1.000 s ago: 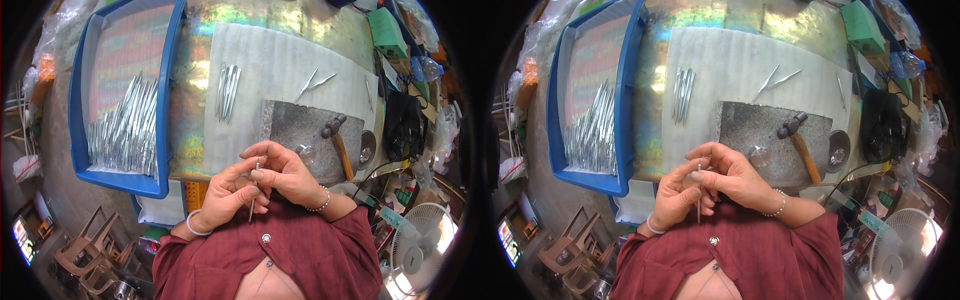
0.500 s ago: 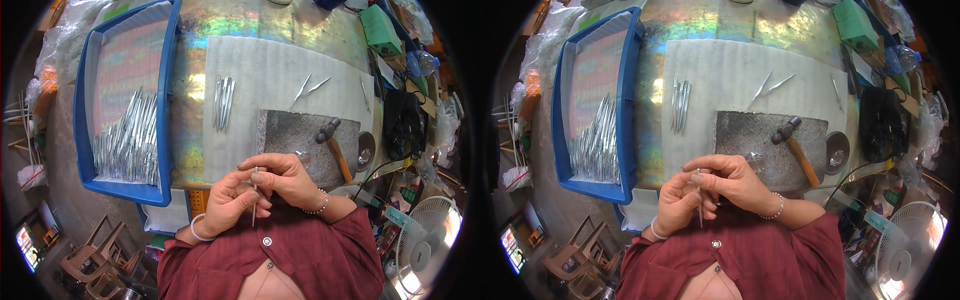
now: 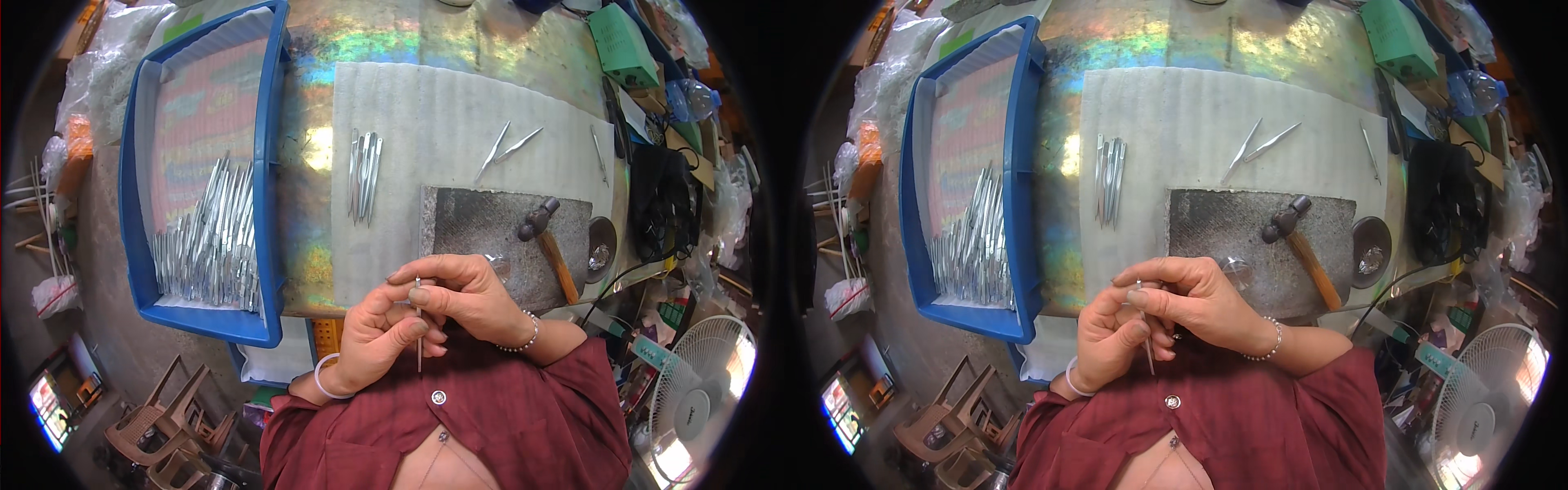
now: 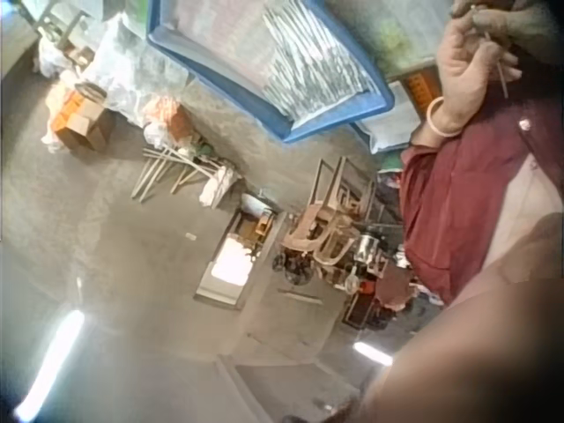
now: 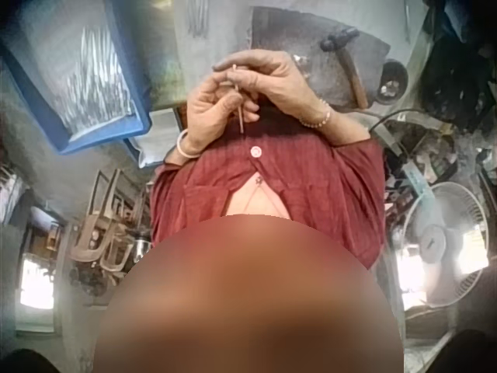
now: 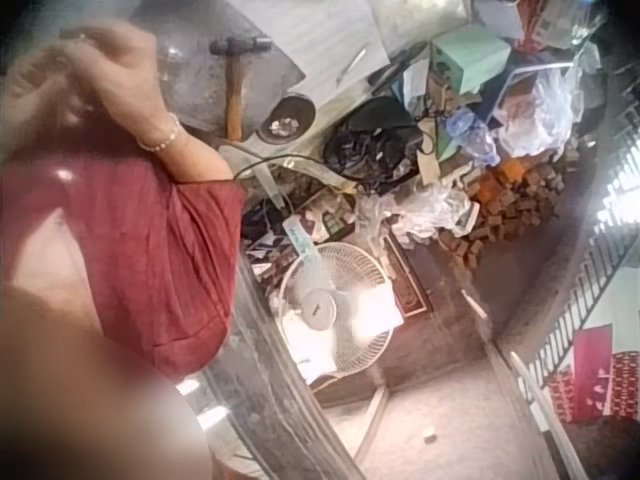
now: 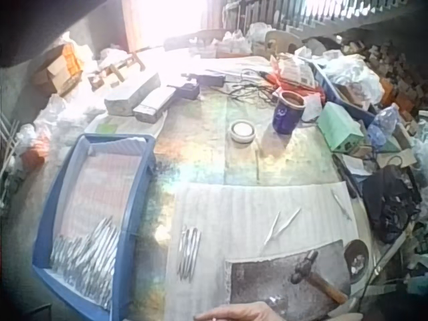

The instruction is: The recorder uses a hammer and a punch to shape or mark small metal rods on an anvil block at a workshop table.

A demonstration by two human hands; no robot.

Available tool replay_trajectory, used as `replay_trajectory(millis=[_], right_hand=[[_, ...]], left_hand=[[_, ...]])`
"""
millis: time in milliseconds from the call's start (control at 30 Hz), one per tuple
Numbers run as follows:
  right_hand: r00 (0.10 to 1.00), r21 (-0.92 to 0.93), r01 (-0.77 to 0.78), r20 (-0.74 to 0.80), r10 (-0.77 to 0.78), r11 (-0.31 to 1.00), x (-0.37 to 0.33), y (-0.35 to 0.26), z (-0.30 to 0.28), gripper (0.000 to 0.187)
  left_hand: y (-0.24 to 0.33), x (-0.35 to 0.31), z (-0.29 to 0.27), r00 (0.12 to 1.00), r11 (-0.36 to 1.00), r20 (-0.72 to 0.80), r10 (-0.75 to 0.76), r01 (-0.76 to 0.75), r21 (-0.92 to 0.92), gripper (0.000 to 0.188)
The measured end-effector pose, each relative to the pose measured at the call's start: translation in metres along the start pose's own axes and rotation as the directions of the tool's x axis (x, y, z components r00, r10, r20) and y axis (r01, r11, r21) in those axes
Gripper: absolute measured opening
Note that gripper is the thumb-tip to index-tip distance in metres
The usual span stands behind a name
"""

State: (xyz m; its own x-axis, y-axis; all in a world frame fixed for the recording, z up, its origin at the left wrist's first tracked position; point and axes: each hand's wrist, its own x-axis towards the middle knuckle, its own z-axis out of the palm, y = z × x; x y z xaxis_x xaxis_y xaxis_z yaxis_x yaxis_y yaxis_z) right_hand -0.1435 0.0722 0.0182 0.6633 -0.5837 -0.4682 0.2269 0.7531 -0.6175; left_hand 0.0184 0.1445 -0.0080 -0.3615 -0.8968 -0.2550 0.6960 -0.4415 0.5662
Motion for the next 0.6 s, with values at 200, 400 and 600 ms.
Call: replay_trajectory(millis=[200, 400, 600], right_hand=[[1.0, -0.022, 0.02, -0.018, -0.02, 1.0, 0.0001, 0.0014, -0.0022, 0.024], [1.0, 0.021, 0.024, 0.01, -0.024, 0.999, 0.0001, -0.0005, -0.0021, 0.023], [1.0, 0.012, 0.014, -0.017, -0.014, 1.0, 0.0011, 0.0012, -0.0004, 0.024]], left_hand=[[0.0004, 0.0022, 0.0014, 1.0, 1.0, -0.003, -0.011, 0.011, 0.017, 0.037], [-0.0005, 0.0029, 0.0017, 1.0, 1.0, -0.009, -0.015, 0.015, 0.019, 0.035], [0.0017, 0.0045, 0.0066, 0.995, 0.996, -0.091, -0.04, 0.047, 0.071, 0.036]])
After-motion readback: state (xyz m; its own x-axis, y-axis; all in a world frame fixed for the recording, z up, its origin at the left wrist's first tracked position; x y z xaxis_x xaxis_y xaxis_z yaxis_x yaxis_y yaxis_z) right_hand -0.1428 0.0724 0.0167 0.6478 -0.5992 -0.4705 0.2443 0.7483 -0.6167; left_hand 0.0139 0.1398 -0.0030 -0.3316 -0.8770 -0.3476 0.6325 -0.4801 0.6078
